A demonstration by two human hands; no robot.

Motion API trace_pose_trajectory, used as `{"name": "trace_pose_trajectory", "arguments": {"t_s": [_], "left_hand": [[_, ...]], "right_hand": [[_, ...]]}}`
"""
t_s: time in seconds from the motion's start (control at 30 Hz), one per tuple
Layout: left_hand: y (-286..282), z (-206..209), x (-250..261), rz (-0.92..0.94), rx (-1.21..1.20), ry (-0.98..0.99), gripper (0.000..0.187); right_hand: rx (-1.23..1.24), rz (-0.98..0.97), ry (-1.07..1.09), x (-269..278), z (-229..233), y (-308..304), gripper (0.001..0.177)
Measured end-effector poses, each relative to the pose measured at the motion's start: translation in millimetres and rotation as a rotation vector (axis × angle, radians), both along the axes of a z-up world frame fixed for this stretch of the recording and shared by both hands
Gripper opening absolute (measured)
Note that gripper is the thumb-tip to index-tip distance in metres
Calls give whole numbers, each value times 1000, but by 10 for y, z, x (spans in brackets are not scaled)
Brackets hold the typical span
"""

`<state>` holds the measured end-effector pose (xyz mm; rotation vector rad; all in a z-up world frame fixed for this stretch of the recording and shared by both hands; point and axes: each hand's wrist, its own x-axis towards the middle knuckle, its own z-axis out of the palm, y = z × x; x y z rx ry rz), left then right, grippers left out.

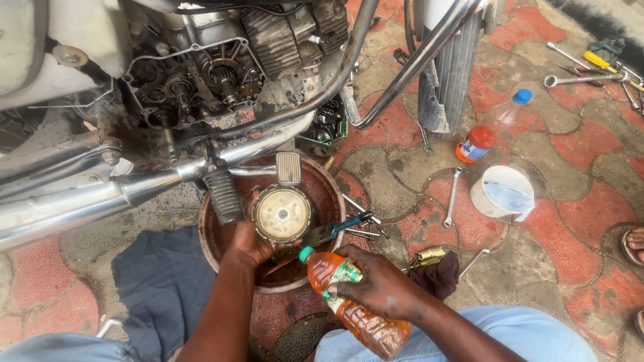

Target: The recorder is repairing the clutch assembly of a motorcycle, cleaning parts with oil and reassembling them.

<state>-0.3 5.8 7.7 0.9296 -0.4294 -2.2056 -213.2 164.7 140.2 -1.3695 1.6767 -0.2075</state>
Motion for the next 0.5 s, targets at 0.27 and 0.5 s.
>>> {"name": "trace_pose_trajectory", "arguments": {"t_s": [0.27,0.5], "left_hand": [[59,175,18,24,53,60,85],[43,-98,76,78,42,278,83]], "right_hand": [[70,-151,17,-7,87,-48,75],[-23,15,-77,-97,-251,2,72]]}}
